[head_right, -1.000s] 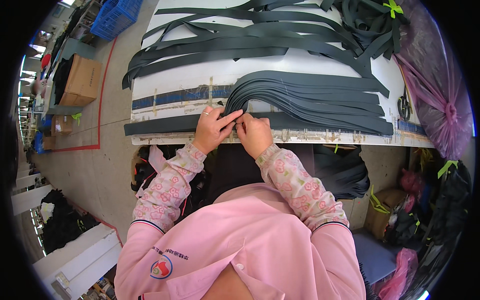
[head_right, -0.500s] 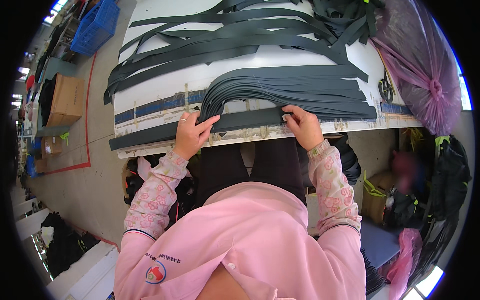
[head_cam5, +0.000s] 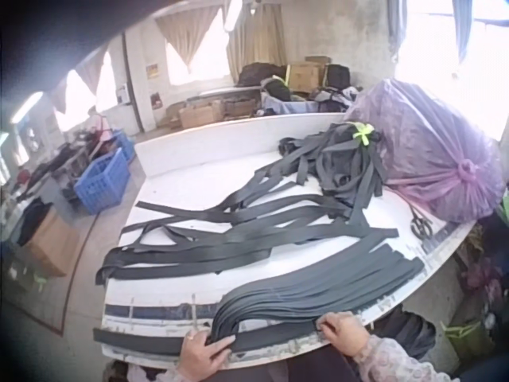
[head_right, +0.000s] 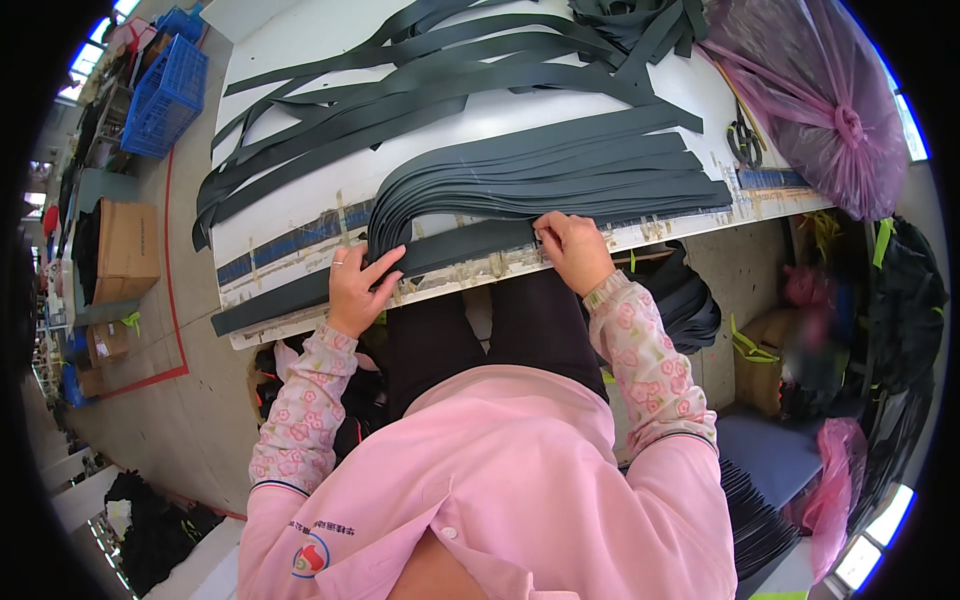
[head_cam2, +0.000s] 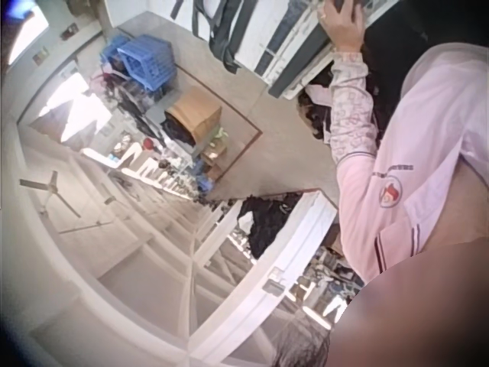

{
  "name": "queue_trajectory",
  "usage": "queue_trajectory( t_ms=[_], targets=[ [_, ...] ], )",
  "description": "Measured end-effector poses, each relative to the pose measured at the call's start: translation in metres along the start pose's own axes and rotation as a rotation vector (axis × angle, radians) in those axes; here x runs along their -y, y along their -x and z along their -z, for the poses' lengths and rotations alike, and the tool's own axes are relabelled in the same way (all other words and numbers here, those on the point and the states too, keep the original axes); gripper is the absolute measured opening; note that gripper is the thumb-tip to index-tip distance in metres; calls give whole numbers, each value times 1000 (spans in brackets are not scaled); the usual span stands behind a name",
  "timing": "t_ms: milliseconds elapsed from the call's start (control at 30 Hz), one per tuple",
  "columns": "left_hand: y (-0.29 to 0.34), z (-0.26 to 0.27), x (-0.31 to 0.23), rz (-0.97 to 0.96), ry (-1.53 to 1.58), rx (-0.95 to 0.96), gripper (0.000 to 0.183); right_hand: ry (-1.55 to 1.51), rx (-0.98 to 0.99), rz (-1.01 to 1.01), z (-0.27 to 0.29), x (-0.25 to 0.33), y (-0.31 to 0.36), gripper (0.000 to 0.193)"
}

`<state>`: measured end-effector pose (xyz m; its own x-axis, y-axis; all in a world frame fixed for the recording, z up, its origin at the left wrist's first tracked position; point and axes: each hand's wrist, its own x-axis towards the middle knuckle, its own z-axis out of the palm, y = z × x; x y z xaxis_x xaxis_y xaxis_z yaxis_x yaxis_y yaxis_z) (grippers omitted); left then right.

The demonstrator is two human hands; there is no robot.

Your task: Gathering, counting, aligning, and stacking uniform rubber or plastic strips on a workbench for production assembly.

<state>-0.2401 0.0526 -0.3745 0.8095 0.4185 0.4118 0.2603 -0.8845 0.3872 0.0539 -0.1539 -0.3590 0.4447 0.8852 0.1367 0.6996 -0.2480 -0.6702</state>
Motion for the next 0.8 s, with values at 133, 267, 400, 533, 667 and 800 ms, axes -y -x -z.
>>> queue_trajectory(
  t_ms=[133, 267, 400, 533, 667, 800],
  targets=[
    [1, 2, 1, 7, -11, 11, 45, -17, 16, -29, -5, -2, 0, 10],
    [1, 1, 3, 0, -19, 12, 46, 145, -28, 122, -7, -4, -1, 13],
    [2, 0, 5, -1, -32, 6, 45, -87, 66, -107, 3, 7, -7, 14],
    [1, 1, 4, -18, -35, -26, 43, -368, 42, -227, 1, 28, -2, 16],
    [3, -1, 5, -11, -56, -21, 41, -269, 353, -117, -26, 57, 5, 22],
    [1, -2, 3, -3, -50, -4, 40, -116, 402, 86, -51, 74, 7, 32]
  ],
)
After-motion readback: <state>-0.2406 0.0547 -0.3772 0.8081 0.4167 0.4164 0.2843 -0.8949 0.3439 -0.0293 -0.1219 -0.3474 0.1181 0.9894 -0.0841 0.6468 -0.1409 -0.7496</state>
